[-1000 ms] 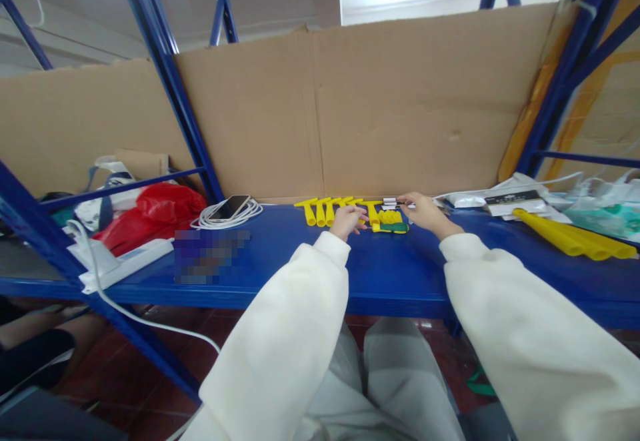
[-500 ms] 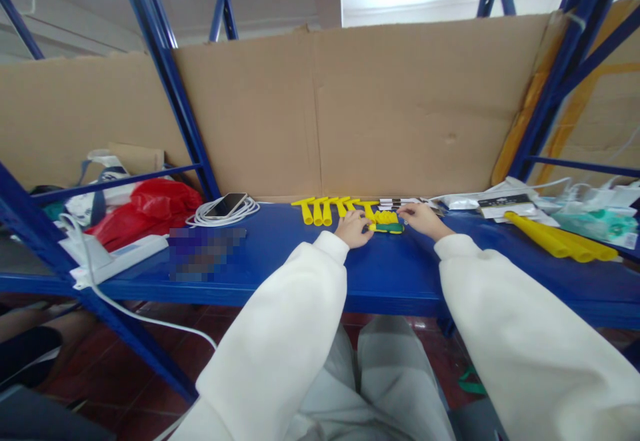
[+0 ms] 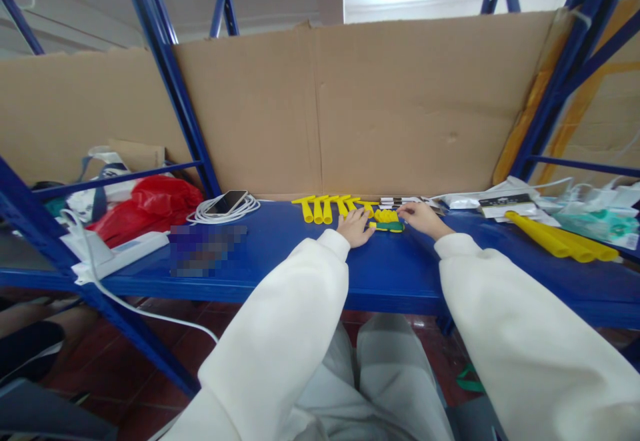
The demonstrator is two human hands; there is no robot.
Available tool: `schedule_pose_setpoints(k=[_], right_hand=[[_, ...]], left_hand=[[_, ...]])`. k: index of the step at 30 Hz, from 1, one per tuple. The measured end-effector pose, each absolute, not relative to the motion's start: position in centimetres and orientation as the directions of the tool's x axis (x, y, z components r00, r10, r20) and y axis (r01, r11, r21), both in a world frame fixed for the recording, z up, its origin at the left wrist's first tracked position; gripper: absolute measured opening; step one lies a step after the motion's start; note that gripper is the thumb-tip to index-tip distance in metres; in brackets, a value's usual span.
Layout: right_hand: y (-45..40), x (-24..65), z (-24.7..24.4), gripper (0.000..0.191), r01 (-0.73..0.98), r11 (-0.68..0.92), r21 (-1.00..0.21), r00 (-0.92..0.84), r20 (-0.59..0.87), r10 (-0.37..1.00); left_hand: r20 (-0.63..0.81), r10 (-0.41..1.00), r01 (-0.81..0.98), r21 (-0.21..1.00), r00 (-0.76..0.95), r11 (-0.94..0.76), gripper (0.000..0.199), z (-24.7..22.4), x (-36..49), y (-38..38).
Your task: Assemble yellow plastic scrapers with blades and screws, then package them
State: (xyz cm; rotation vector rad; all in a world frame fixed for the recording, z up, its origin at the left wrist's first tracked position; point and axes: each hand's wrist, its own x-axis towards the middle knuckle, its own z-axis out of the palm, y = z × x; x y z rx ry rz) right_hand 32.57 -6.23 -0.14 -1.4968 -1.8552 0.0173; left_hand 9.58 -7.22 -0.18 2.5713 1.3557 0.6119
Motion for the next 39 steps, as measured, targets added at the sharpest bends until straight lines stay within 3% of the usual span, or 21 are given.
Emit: schedule_pose_setpoints(k=[8,13,18,25,32,39], right_hand=[[-6.5,32.4,0.1,0.020,0.848,0.306,-0.434,-0.044,0.517,0.855],[-6.1,32.7,-0.2,0.021,0.850,0.328,-0.411,-0.064,0.538,0.841],[-5.8,33.1,-0.5,0.021,0.847,0.345,-0.404,-0.078,0.548,0.833],[-6.0,32.8,-0.3,0.023,0.847,0.317,-0.425,-0.048,0.534,0.844],[-6.2,32.4,-0.1,0.027,0.835,0.251,-0.490,0.030,0.496,0.868],[-6.8,32.0,0.2,0.064,0.808,0.194,-0.557,0.129,0.487,0.864]], left_hand=[[0.253,0.846,0.823,0.221,0.469,-0.523,0.050,0.1,9.3,-6.7],[0.324,0.843,0.840,0.200,0.429,-0.504,0.051,0.3,9.4,-6.5],[0.487,0.814,0.811,0.305,0.317,-0.499,0.045,0.4,9.2,-6.0],[0.676,0.701,0.623,0.451,0.230,-0.639,0.037,0.6,9.3,-5.3],[0.643,0.736,0.508,0.571,0.212,-0.645,0.037,0.9,9.8,-6.1],[0.581,0.797,0.338,0.726,0.165,-0.599,0.036,1.2,9.9,-6.2]])
